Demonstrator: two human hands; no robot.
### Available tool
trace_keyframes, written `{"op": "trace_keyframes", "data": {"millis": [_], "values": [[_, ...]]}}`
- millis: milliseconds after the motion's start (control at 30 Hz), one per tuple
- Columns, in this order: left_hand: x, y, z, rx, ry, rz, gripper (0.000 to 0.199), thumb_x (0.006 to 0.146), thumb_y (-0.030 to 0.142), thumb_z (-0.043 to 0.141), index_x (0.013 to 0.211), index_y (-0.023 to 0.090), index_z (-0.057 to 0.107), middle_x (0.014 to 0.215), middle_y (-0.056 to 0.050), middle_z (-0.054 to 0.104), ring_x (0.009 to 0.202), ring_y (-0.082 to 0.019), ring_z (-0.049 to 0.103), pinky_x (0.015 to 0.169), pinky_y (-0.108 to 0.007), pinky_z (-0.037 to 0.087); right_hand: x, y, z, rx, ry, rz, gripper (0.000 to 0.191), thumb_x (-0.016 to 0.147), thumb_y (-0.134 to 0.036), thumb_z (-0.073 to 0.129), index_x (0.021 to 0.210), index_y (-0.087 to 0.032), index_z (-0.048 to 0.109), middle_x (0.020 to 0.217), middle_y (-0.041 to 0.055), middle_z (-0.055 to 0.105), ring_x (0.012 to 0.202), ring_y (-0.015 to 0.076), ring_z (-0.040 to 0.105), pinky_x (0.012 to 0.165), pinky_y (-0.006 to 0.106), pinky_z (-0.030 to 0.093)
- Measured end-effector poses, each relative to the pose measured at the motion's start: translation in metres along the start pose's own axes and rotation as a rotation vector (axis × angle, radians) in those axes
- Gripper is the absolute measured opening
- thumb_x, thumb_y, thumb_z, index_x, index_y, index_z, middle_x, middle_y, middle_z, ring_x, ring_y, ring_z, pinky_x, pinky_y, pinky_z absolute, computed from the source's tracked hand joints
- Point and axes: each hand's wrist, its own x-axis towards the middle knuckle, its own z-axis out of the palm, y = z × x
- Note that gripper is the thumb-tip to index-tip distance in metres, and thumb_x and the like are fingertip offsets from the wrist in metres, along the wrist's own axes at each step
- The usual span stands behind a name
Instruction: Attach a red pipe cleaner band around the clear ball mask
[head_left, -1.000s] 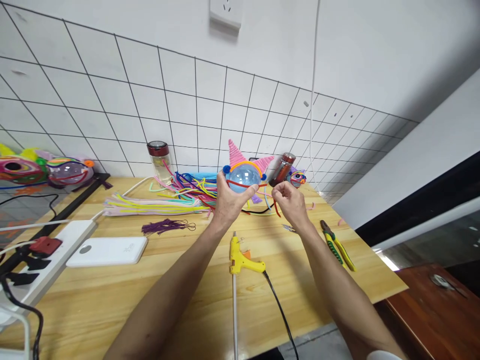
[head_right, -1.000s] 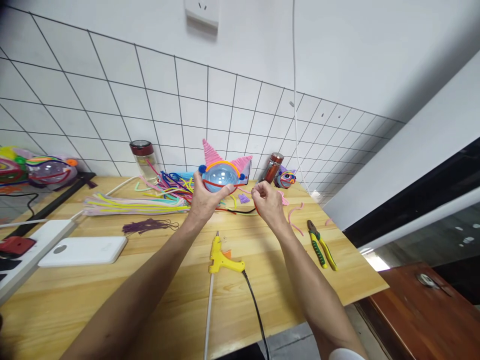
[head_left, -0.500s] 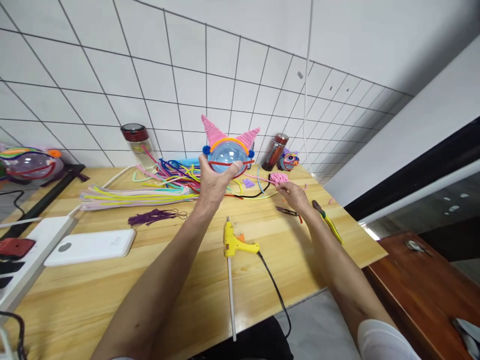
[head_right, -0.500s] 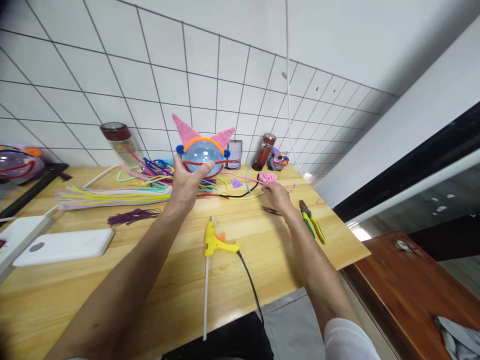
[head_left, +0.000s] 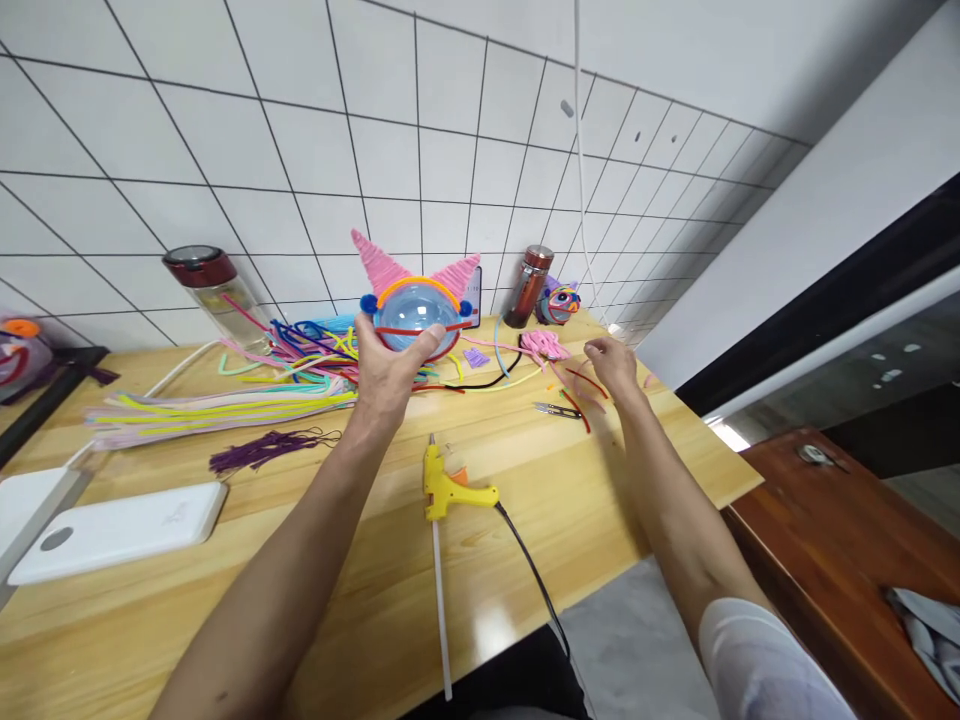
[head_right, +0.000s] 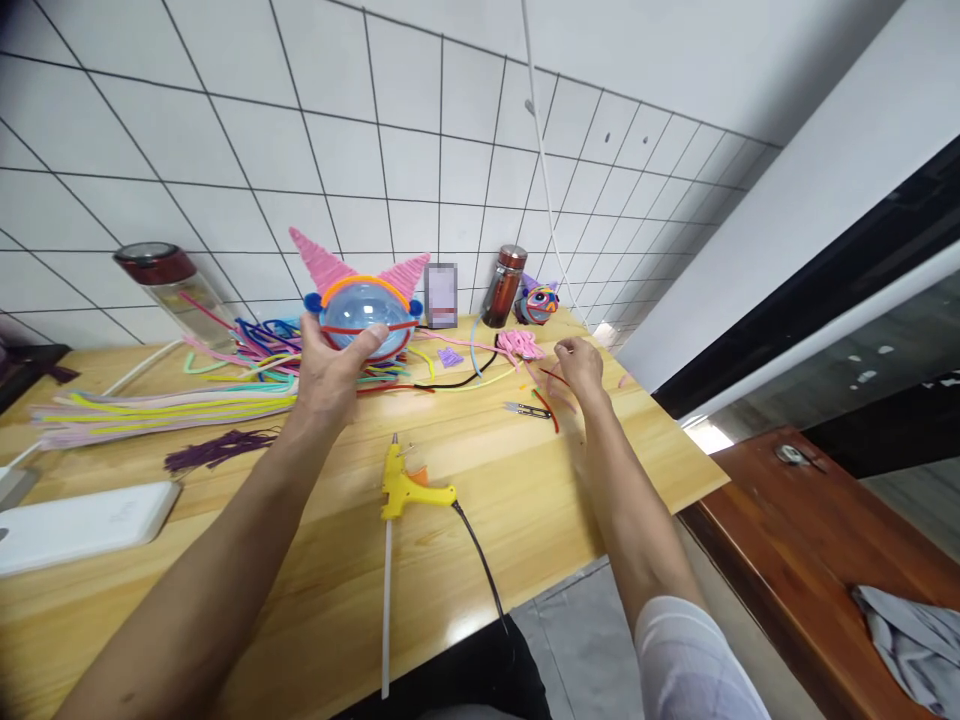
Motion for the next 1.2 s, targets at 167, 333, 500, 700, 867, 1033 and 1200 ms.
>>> {"op": "trace_keyframes", "data": {"millis": [167,333,500,700,867,1033,1200], "values": [[-0.005,0.000,0.005,-0.124,-0.016,-0.174,0.076,0.068,0.061,0.100,0.120,0.029,0.057,0.123,-0.007,0.072,0.117,-0.028,0.075,0.105,-0.046,0.066,-0.049,-0.055,0.004,0.437,-0.121,-0.210,0.027,0.092,-0.045,0.072,0.102,-0.022,0.083,0.099,0.0069,0.084,0.093,0.0256,0.075,0.089,0.040,0.059],[-0.010,0.019,0.014,-0.345,-0.011,-0.335,0.078,0.061,0.058,0.102,0.115,0.028,0.055,0.122,-0.007,0.074,0.109,-0.026,0.078,0.091,-0.042,0.069,-0.118,-0.136,0.006,0.903,-0.340,-0.289,0.025,0.085,-0.047,0.086,0.096,-0.026,0.080,0.090,0.0025,0.079,0.081,0.0206,0.072,0.082,0.038,0.060],[-0.011,0.033,0.015,-0.404,-0.038,-0.302,0.077,0.063,0.057,0.101,0.118,0.029,0.055,0.117,-0.006,0.073,0.110,-0.026,0.077,0.093,-0.043,0.068,-0.142,-0.181,0.006,1.028,-0.292,-0.298,0.028,0.084,-0.050,0.085,0.098,-0.027,0.074,0.090,0.0025,0.075,0.085,0.0218,0.071,0.079,0.037,0.059],[-0.015,0.029,0.018,-0.308,-0.080,-0.271,0.077,0.063,0.061,0.101,0.113,0.027,0.053,0.111,-0.003,0.071,0.106,-0.024,0.076,0.101,-0.043,0.065,-0.140,-0.187,0.016,1.170,-0.360,-0.170,0.035,0.079,-0.053,0.083,0.096,-0.028,0.066,0.085,-0.0002,0.068,0.080,0.0192,0.067,0.074,0.034,0.057],[-0.018,0.025,0.019,-0.293,-0.119,-0.248,0.077,0.066,0.064,0.099,0.117,0.027,0.054,0.115,-0.004,0.072,0.107,-0.023,0.075,0.101,-0.041,0.064,-0.140,-0.186,0.023,1.203,-0.356,-0.136,0.034,0.077,-0.049,0.083,0.092,-0.028,0.061,0.077,-0.0039,0.060,0.071,0.0163,0.059,0.065,0.030,0.050],[-0.015,0.024,0.016,-0.226,-0.173,-0.218,0.075,0.071,0.068,0.096,0.120,0.028,0.055,0.117,-0.006,0.072,0.111,-0.025,0.075,0.103,-0.043,0.062,-0.139,-0.185,0.029,1.238,-0.383,-0.083,0.033,0.073,-0.044,0.087,0.090,-0.027,0.064,0.075,-0.0051,0.061,0.065,0.0138,0.055,0.062,0.029,0.049],[-0.016,0.029,0.018,-0.289,-0.190,-0.257,0.076,0.068,0.066,0.098,0.115,0.027,0.052,0.118,-0.005,0.069,0.110,-0.024,0.073,0.104,-0.042,0.061,-0.136,-0.184,0.032,1.237,-0.368,-0.116,0.035,0.075,-0.044,0.088,0.094,-0.028,0.064,0.071,-0.0070,0.057,0.061,0.0138,0.054,0.062,0.031,0.048]]}}
